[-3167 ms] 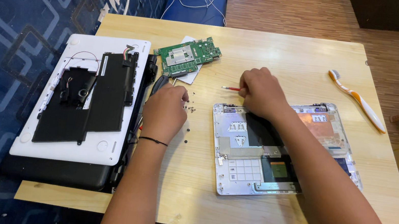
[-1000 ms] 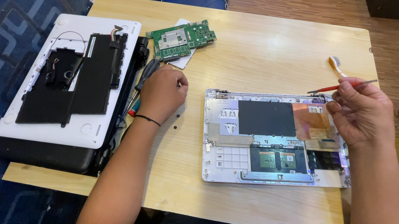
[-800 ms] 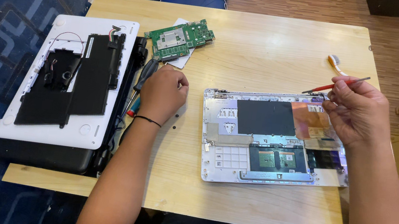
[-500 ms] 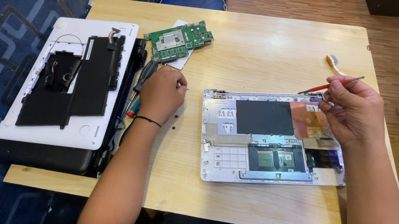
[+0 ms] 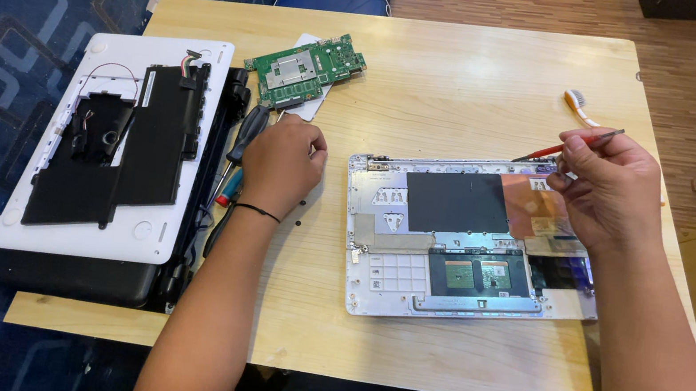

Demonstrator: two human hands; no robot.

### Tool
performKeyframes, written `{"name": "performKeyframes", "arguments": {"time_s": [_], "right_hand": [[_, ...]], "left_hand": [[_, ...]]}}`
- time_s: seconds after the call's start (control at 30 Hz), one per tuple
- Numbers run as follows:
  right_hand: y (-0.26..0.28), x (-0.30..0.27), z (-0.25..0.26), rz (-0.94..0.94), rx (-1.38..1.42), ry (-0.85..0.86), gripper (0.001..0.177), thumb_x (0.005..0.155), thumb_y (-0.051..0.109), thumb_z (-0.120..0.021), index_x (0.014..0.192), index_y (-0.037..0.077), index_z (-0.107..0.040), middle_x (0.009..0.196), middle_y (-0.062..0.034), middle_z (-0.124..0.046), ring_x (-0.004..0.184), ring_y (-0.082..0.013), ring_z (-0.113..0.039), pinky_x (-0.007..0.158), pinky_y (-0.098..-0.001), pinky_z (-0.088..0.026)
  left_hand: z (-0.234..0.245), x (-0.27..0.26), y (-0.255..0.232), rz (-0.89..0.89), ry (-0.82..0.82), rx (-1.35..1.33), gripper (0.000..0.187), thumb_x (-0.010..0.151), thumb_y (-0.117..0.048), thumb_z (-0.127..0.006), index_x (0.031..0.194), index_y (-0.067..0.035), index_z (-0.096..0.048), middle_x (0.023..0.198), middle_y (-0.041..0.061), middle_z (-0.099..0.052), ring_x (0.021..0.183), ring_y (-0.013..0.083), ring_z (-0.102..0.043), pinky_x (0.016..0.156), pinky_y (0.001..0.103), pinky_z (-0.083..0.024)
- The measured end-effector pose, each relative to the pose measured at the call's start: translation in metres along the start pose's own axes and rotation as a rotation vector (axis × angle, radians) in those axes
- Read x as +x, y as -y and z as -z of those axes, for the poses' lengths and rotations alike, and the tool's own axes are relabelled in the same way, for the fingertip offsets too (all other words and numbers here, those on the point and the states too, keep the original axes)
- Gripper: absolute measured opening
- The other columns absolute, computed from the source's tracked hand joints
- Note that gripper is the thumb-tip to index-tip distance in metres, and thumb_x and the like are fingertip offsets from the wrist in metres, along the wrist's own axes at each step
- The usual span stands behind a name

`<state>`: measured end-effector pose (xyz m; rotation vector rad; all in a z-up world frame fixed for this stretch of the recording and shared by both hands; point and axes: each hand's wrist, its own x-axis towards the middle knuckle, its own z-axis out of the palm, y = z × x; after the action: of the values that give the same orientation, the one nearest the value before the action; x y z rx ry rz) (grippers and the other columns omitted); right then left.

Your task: The person assembles a laptop by securing internal components with a screwdriver. They place a circuit board into the chassis, align it, and fasten multiple screws to hold it in place.

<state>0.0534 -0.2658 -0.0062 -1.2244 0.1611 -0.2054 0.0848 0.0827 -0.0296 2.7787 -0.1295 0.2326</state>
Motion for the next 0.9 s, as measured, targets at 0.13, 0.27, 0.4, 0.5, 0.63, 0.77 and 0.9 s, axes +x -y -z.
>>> {"name": "performKeyframes", "arguments": {"time_s": [0.13,0.27,0.4,0.5,0.63,0.77,0.9], "right_hand": [[-0.004,0.002,0.005,0.022,0.028,0.03,0.012,0.087,0.003,-0.068,0.086,0.007,-0.057,0.07,-0.0051,-0.049,0.063,-0.0139,-0.051,0.051,-0.0241,-0.04],[-0.004,0.002,0.005,0.023,-0.004,0.057,0.015,0.086,0.003,-0.069,0.085,0.01,-0.055,0.066,-0.0052,-0.05,0.06,-0.0143,-0.052,0.052,-0.0259,-0.041],[-0.003,0.001,0.006,0.037,-0.014,0.081,0.015,0.087,0.003,-0.068,0.085,0.01,-0.054,0.066,-0.0055,-0.05,0.06,-0.0155,-0.053,0.052,-0.0258,-0.043],[-0.002,0.0,0.004,0.051,-0.018,0.072,0.015,0.087,0.001,-0.068,0.085,0.008,-0.054,0.069,-0.0042,-0.049,0.059,-0.0146,-0.053,0.052,-0.0257,-0.043],[-0.002,-0.001,0.003,0.044,-0.044,0.077,0.016,0.087,0.003,-0.068,0.083,0.009,-0.054,0.07,-0.0032,-0.049,0.058,-0.0141,-0.052,0.052,-0.0246,-0.043],[-0.002,-0.001,0.003,0.049,-0.072,0.08,0.014,0.087,0.004,-0.068,0.084,0.008,-0.055,0.068,-0.0039,-0.051,0.056,-0.0133,-0.053,0.051,-0.0215,-0.047],[-0.003,0.0,0.003,0.046,-0.071,0.076,0.015,0.088,0.003,-0.068,0.084,0.008,-0.054,0.065,-0.0054,-0.051,0.055,-0.0138,-0.052,0.051,-0.0216,-0.046]], "left_hand": [[-0.008,-0.001,0.0,-0.076,-0.043,0.072,0.009,0.078,-0.018,-0.061,0.071,-0.02,-0.066,0.08,-0.001,-0.058,0.073,0.0262,-0.059,0.043,0.044,-0.041],[-0.01,-0.001,-0.001,-0.091,-0.043,0.114,0.008,0.079,-0.017,-0.062,0.071,-0.018,-0.062,0.08,0.0,-0.057,0.071,0.0292,-0.059,0.045,0.045,-0.041],[0.012,-0.005,-0.004,0.002,-0.003,-0.089,0.009,0.083,-0.016,-0.064,0.075,-0.02,-0.063,0.085,-0.001,-0.057,0.075,0.0251,-0.058,0.054,0.043,-0.041],[0.02,-0.005,-0.002,0.069,-0.004,-0.103,0.008,0.083,-0.017,-0.063,0.078,-0.022,-0.065,0.09,0.0,-0.057,0.075,0.0253,-0.059,0.057,0.044,-0.041],[0.011,-0.003,-0.001,0.066,0.005,-0.072,0.003,0.081,-0.023,-0.066,0.079,-0.021,-0.065,0.093,0.0,-0.059,0.08,0.0262,-0.06,0.06,0.046,-0.044],[0.004,-0.002,-0.001,0.063,0.007,-0.063,0.006,0.08,-0.024,-0.066,0.077,-0.02,-0.065,0.095,0.001,-0.06,0.08,0.0259,-0.06,0.059,0.045,-0.045],[0.004,-0.002,-0.004,0.06,0.007,-0.034,0.007,0.08,-0.021,-0.061,0.073,-0.02,-0.064,0.096,0.0,-0.062,0.077,0.0249,-0.061,0.052,0.044,-0.045]]}}
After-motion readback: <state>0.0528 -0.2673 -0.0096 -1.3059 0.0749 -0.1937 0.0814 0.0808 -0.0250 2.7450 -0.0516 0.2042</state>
